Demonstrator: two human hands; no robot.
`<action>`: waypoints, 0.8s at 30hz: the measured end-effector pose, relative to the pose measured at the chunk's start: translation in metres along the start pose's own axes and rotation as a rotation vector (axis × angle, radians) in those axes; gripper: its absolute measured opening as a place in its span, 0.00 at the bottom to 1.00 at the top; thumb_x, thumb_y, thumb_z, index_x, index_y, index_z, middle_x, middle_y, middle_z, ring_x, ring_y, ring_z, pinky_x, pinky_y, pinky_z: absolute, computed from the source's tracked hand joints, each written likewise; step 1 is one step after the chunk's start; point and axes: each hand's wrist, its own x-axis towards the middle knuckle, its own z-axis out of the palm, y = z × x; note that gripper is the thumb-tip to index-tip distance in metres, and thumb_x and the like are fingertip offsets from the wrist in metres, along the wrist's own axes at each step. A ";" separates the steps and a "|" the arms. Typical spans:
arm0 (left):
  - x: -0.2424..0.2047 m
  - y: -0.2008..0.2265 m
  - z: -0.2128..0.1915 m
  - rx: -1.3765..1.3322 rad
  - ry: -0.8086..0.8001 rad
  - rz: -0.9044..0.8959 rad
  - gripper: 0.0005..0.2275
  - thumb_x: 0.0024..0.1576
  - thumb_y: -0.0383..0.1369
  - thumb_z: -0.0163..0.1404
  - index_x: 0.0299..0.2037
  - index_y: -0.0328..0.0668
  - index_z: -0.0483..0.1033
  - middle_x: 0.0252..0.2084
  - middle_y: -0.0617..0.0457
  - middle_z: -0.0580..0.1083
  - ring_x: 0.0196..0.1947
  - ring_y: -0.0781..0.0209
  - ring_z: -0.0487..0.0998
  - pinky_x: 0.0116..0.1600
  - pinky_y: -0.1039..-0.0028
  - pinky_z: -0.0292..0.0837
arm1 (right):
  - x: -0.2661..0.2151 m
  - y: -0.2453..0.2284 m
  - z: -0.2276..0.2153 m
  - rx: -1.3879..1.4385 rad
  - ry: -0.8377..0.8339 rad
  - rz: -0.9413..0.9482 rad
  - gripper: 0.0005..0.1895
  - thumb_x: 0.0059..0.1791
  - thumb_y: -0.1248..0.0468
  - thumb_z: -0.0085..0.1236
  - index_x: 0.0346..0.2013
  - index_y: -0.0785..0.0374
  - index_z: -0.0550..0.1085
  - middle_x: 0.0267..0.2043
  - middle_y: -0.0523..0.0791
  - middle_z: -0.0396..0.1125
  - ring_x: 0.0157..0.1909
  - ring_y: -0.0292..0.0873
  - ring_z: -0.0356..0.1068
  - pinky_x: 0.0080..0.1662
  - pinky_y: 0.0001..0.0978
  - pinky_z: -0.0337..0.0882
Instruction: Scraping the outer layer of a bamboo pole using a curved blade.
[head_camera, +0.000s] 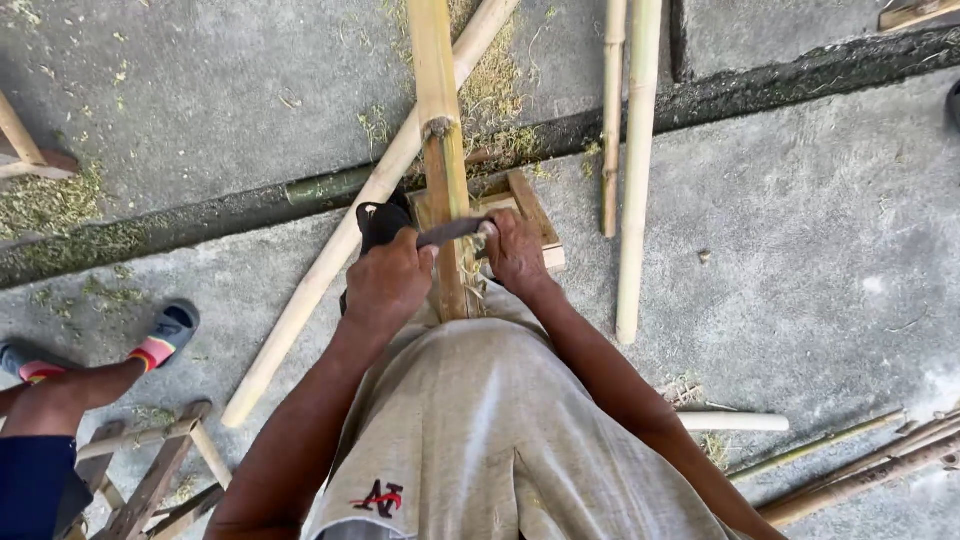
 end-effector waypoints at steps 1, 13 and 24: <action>-0.008 -0.002 0.004 0.000 -0.004 -0.007 0.14 0.62 0.44 0.50 0.44 0.39 0.72 0.27 0.40 0.78 0.30 0.39 0.82 0.39 0.50 0.77 | -0.006 -0.007 -0.007 0.004 -0.006 0.001 0.17 0.61 0.56 0.39 0.52 0.65 0.69 0.46 0.56 0.67 0.47 0.62 0.67 0.51 0.55 0.66; 0.045 0.004 -0.020 -0.037 -0.237 -0.127 0.17 0.65 0.47 0.40 0.48 0.40 0.69 0.26 0.44 0.75 0.25 0.43 0.80 0.33 0.49 0.78 | 0.046 0.024 -0.009 -0.066 -0.159 -0.011 0.23 0.61 0.50 0.29 0.49 0.63 0.69 0.38 0.54 0.66 0.36 0.50 0.68 0.38 0.45 0.70; 0.014 -0.006 0.008 -0.003 -0.017 0.019 0.15 0.63 0.46 0.47 0.44 0.41 0.72 0.27 0.40 0.77 0.28 0.39 0.81 0.36 0.49 0.76 | 0.009 -0.002 -0.026 -0.081 -0.096 0.009 0.17 0.61 0.56 0.39 0.48 0.69 0.70 0.42 0.56 0.68 0.45 0.56 0.68 0.49 0.54 0.68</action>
